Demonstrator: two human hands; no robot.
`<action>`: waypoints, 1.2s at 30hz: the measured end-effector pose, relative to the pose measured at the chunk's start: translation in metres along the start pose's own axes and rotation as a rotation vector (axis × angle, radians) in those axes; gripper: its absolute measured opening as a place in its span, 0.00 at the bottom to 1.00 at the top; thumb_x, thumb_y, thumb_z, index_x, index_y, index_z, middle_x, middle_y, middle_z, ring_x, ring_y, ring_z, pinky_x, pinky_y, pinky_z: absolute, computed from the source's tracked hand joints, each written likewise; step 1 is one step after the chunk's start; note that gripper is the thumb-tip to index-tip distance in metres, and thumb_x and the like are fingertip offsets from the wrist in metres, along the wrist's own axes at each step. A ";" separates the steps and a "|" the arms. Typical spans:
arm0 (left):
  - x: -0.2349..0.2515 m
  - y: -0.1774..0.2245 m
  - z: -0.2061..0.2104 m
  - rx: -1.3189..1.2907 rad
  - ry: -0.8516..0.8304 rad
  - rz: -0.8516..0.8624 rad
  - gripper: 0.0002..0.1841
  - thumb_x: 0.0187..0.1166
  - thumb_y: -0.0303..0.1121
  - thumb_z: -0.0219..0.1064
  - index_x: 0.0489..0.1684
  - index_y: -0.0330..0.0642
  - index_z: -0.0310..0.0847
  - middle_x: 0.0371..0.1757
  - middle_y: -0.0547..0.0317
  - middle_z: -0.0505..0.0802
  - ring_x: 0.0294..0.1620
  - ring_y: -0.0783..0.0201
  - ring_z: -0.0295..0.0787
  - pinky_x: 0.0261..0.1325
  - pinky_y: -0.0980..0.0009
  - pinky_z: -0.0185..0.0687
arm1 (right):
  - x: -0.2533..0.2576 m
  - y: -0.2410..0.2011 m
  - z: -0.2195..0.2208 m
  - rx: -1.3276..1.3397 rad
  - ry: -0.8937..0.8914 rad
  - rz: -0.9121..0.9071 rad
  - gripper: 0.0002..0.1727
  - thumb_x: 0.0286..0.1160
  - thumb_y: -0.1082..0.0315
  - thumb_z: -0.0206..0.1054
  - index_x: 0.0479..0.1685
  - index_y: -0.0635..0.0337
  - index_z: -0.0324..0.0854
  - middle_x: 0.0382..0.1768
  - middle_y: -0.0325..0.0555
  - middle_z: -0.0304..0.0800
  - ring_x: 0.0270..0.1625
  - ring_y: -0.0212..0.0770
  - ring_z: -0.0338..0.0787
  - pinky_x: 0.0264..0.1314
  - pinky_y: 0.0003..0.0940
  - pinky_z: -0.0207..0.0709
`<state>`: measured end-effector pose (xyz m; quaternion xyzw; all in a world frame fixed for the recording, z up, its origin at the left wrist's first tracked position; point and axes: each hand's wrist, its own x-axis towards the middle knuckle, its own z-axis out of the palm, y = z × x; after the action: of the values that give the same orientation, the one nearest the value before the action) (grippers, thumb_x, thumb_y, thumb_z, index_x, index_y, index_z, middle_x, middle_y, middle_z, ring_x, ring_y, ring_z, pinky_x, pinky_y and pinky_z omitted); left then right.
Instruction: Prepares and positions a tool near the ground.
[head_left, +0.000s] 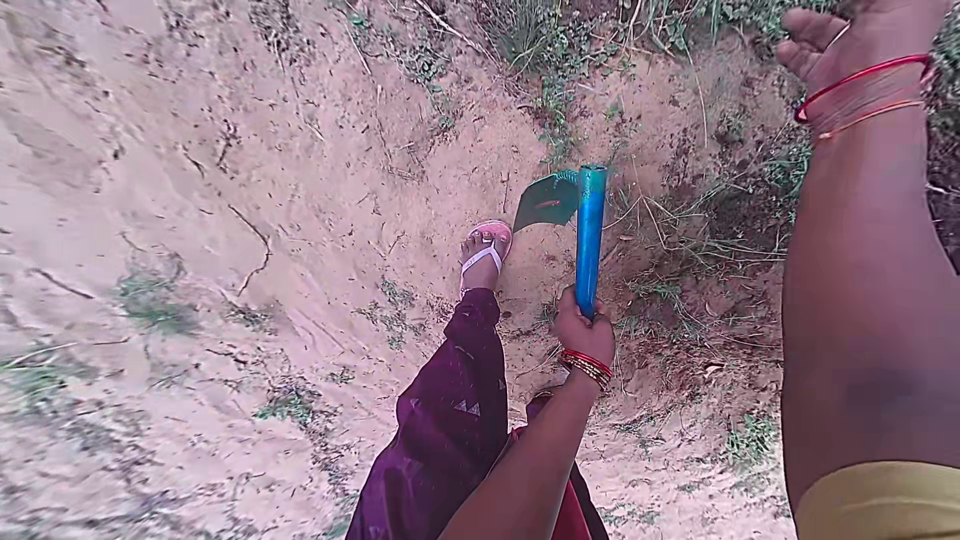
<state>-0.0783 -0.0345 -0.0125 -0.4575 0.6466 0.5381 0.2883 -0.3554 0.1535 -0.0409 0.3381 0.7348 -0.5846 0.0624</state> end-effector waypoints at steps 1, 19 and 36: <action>0.001 0.001 -0.001 -0.004 -0.004 -0.006 0.22 0.65 0.12 0.60 0.62 0.26 0.78 0.38 0.51 0.89 0.38 0.65 0.84 0.44 0.67 0.80 | -0.002 0.023 0.005 -0.202 -0.002 0.049 0.16 0.92 0.65 0.56 0.72 0.59 0.69 0.55 0.48 0.80 0.41 0.38 0.91 0.39 0.31 0.89; 0.005 -0.037 -0.011 0.163 -0.045 0.011 0.25 0.65 0.14 0.60 0.67 0.23 0.77 0.43 0.45 0.91 0.41 0.59 0.87 0.47 0.62 0.83 | -0.072 0.278 -0.007 -1.498 -0.517 0.377 0.21 0.85 0.70 0.61 0.74 0.67 0.78 0.75 0.76 0.75 0.72 0.78 0.81 0.64 0.78 0.75; 0.005 -0.016 -0.008 0.126 -0.044 -0.013 0.23 0.69 0.15 0.60 0.66 0.23 0.77 0.44 0.45 0.90 0.42 0.59 0.86 0.50 0.61 0.82 | -0.035 0.209 -0.012 -0.938 -0.086 0.346 0.29 0.97 0.59 0.43 0.69 0.78 0.78 0.68 0.76 0.82 0.75 0.66 0.81 0.78 0.63 0.67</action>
<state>-0.0650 -0.0434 -0.0220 -0.4305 0.6698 0.5044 0.3340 -0.2059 0.1678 -0.1914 0.3663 0.8483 -0.1859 0.3340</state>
